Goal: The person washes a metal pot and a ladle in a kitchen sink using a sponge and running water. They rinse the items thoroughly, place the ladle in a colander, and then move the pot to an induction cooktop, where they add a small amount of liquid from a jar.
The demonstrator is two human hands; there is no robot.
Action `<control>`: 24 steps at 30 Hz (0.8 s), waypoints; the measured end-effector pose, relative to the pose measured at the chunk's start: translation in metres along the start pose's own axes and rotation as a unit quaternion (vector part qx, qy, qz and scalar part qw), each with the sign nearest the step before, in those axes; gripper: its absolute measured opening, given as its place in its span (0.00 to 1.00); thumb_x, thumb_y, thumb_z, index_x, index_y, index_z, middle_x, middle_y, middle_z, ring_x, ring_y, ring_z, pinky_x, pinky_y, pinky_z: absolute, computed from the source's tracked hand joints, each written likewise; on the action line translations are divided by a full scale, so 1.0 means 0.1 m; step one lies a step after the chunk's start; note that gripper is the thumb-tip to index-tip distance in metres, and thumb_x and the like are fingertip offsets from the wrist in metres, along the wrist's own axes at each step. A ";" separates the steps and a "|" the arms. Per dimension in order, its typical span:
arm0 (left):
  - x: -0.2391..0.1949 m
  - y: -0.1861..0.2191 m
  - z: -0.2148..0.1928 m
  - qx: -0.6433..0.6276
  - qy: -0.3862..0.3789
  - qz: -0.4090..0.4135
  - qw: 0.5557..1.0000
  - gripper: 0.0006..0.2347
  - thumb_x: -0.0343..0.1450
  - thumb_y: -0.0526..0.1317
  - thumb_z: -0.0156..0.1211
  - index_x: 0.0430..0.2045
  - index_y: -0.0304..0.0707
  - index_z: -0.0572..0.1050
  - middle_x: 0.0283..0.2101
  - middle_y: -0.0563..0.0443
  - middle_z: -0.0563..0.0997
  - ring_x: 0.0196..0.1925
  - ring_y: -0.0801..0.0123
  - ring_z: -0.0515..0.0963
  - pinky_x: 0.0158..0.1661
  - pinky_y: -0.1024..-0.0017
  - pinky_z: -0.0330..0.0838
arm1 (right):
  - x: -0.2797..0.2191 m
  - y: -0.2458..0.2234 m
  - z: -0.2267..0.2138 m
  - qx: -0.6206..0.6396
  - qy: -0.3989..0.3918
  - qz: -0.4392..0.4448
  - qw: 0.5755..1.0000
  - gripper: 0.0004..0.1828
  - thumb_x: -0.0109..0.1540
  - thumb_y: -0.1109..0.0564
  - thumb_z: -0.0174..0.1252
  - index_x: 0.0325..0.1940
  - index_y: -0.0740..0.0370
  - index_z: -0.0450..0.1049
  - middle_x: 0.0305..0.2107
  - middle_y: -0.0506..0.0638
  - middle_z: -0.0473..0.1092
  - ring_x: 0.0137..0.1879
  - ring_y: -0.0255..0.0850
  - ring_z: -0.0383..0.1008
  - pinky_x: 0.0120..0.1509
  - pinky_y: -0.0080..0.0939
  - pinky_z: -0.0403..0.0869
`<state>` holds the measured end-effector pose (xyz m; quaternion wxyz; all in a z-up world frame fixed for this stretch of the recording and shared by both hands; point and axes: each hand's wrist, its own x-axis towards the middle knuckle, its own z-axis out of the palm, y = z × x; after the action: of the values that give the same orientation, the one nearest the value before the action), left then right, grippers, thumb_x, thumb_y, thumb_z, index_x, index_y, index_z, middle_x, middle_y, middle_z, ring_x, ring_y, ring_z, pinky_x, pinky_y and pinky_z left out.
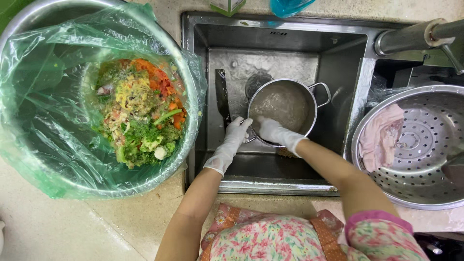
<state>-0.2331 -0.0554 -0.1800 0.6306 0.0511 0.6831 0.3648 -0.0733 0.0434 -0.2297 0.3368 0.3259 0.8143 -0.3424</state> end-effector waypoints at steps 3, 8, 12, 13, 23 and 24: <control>-0.01 0.07 -0.01 0.020 0.013 -0.041 0.999 0.13 0.71 0.48 0.62 0.37 0.37 0.77 0.18 0.51 0.72 0.16 0.72 0.69 0.18 0.71 0.66 | 0.75 0.09 -0.08 -0.165 0.172 -0.010 0.971 0.10 0.64 0.60 0.53 0.47 0.62 0.76 0.41 0.62 0.76 0.49 0.53 0.79 0.54 0.50 0.78; -0.07 0.14 -0.04 0.039 0.005 -0.032 0.999 0.14 0.72 0.49 0.61 0.38 0.37 0.77 0.18 0.51 0.72 0.16 0.72 0.70 0.19 0.72 0.66 | 0.41 0.71 -0.39 -0.072 0.259 0.087 0.959 0.11 0.70 0.60 0.48 0.49 0.63 0.76 0.34 0.60 0.77 0.42 0.54 0.81 0.46 0.51 0.79; -0.08 0.09 -0.02 0.007 0.007 -0.037 0.999 0.15 0.72 0.48 0.62 0.38 0.33 0.77 0.19 0.52 0.71 0.17 0.73 0.70 0.19 0.72 0.68 | -0.06 0.23 -0.13 0.086 -0.026 0.178 0.980 0.29 0.66 0.46 0.53 0.63 0.69 0.65 0.44 0.65 0.74 0.45 0.52 0.79 0.47 0.49 0.79; -0.06 0.10 -0.02 0.010 0.007 -0.033 0.999 0.13 0.71 0.48 0.62 0.39 0.36 0.77 0.20 0.54 0.73 0.17 0.74 0.70 0.19 0.72 0.68 | 0.01 0.05 -0.15 0.223 0.022 0.130 0.966 0.29 0.66 0.46 0.53 0.64 0.68 0.64 0.46 0.66 0.74 0.45 0.51 0.78 0.47 0.49 0.78; 0.15 -0.01 0.04 0.017 0.003 -0.030 0.999 0.11 0.73 0.48 0.60 0.40 0.40 0.76 0.18 0.52 0.73 0.16 0.72 0.71 0.17 0.71 0.66 | -0.14 0.08 -0.34 0.265 0.008 -0.009 0.964 0.30 0.68 0.42 0.59 0.70 0.57 0.66 0.62 0.63 0.70 0.60 0.55 0.70 0.64 0.50 0.67; 0.14 -0.05 0.02 0.010 -0.007 -0.017 1.000 0.13 0.73 0.47 0.61 0.37 0.35 0.77 0.19 0.54 0.73 0.17 0.74 0.71 0.18 0.72 0.67 | -0.27 0.14 -0.36 0.165 -0.057 0.002 0.985 0.28 0.66 0.44 0.57 0.68 0.54 0.69 0.60 0.61 0.72 0.61 0.53 0.72 0.64 0.50 0.68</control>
<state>-0.2320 -0.0506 -0.1943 0.6413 0.0485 0.6830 0.3463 -0.0593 0.0715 -0.1944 0.3246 0.3590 0.7254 -0.4894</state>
